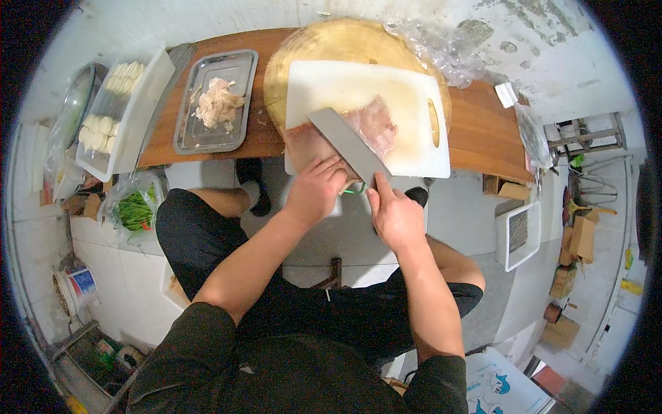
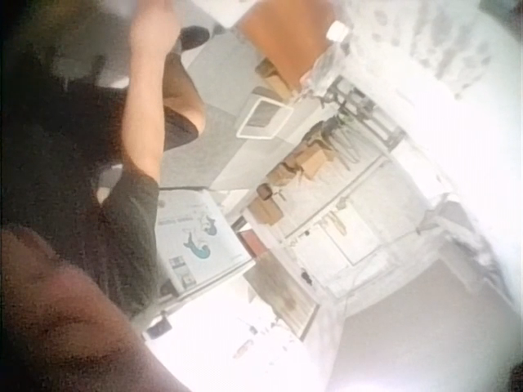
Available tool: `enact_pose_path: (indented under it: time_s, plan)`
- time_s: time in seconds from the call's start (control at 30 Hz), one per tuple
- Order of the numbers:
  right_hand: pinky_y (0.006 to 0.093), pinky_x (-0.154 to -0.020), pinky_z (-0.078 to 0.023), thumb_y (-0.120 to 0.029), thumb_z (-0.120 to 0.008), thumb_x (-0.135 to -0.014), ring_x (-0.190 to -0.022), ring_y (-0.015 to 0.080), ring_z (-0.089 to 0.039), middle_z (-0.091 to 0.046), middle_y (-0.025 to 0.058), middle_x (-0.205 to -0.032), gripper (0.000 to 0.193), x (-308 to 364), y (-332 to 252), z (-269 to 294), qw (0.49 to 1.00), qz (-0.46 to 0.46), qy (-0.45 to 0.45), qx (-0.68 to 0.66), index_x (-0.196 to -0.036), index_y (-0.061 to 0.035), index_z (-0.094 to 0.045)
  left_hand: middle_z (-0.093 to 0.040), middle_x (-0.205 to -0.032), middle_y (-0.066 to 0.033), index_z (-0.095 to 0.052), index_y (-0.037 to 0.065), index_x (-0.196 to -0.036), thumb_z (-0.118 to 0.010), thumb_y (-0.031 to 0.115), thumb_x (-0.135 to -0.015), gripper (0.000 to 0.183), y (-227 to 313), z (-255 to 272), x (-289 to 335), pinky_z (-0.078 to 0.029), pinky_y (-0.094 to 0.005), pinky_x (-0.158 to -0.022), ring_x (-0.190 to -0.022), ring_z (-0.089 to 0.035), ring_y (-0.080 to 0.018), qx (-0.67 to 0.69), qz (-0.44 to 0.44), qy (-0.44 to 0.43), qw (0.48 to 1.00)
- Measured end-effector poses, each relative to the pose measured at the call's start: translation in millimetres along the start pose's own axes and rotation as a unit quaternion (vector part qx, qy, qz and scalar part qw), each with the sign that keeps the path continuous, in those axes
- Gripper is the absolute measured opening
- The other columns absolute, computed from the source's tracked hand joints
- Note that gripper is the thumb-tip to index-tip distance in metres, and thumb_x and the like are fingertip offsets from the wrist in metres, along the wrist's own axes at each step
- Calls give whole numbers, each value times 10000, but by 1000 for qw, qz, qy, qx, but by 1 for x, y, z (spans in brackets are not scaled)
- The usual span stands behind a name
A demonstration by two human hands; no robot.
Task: Slicing pieces of raw meat on a cutting board with a cleaver.
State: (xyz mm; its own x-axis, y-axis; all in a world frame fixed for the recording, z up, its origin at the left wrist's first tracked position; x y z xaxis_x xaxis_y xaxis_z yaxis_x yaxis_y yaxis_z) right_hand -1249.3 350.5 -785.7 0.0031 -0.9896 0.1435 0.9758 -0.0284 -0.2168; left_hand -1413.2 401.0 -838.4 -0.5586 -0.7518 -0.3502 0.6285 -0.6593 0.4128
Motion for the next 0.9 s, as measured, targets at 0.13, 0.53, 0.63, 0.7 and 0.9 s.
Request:
enact_pose_path:
  time_s: [0.13,0.53,0.63,0.7,0.9]
  plan:
    - [504,-622,-572,-396,-527,-1033,-692,382,-702,-710,170,-801,422,22,4,4,1000,-4,7,9,-1360,-135,-582,-725,-1138,-132,-689,47,-1009,-640,210,-910,197,5,6,-2,-465,-429,-1046,-1181,-656,-268,-22,-20,51,998]
    - [497,-578,-578,-402,-512,-1039,-640,375,-706,-703,183,-761,449,12,11,-11,1000,6,11,28,-1358,-90,-565,-716,-1163,-136,-678,34,-1062,-591,159,-923,206,5,8,2,-456,-428,-1073,-1206,-640,-272,-26,-21,-17,999]
    - [503,-570,-572,-408,-500,-1043,-640,378,-706,-704,186,-763,463,3,14,-11,999,7,17,28,-1377,-89,-546,-718,-1174,-131,-678,33,-1052,-590,150,-912,202,5,8,4,-458,-429,-1074,-1213,-639,-269,-37,-25,-14,999]
    - [506,-564,-569,-410,-495,-1045,-641,380,-706,-705,187,-766,470,-1,15,-11,1000,3,9,29,-1383,-86,-538,-690,-1279,-135,-671,24,-1136,-575,146,-917,268,4,5,6,-454,-449,-1101,-1282,-610,-284,-30,-17,-48,998]
    - [506,-557,-565,-411,-488,-1049,-650,384,-710,-707,189,-770,483,-6,11,-13,999,1,15,38,-1385,-67,-532,-678,-1304,-135,-666,22,-1150,-563,115,-902,285,3,3,9,-450,-458,-1107,-1288,-607,-279,-23,-17,-41,999]
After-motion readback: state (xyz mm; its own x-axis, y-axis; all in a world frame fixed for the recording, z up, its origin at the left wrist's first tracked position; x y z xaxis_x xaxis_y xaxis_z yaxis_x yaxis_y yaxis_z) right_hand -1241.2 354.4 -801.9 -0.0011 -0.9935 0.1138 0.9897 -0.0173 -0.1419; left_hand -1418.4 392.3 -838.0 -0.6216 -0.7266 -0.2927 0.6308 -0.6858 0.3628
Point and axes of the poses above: each hand's wrist, its own x-axis away from the middle knuckle, its own z-axis out of the back of the hand, y = z × x, the point moved 5 cm from there along -x, towards the middle knuckle
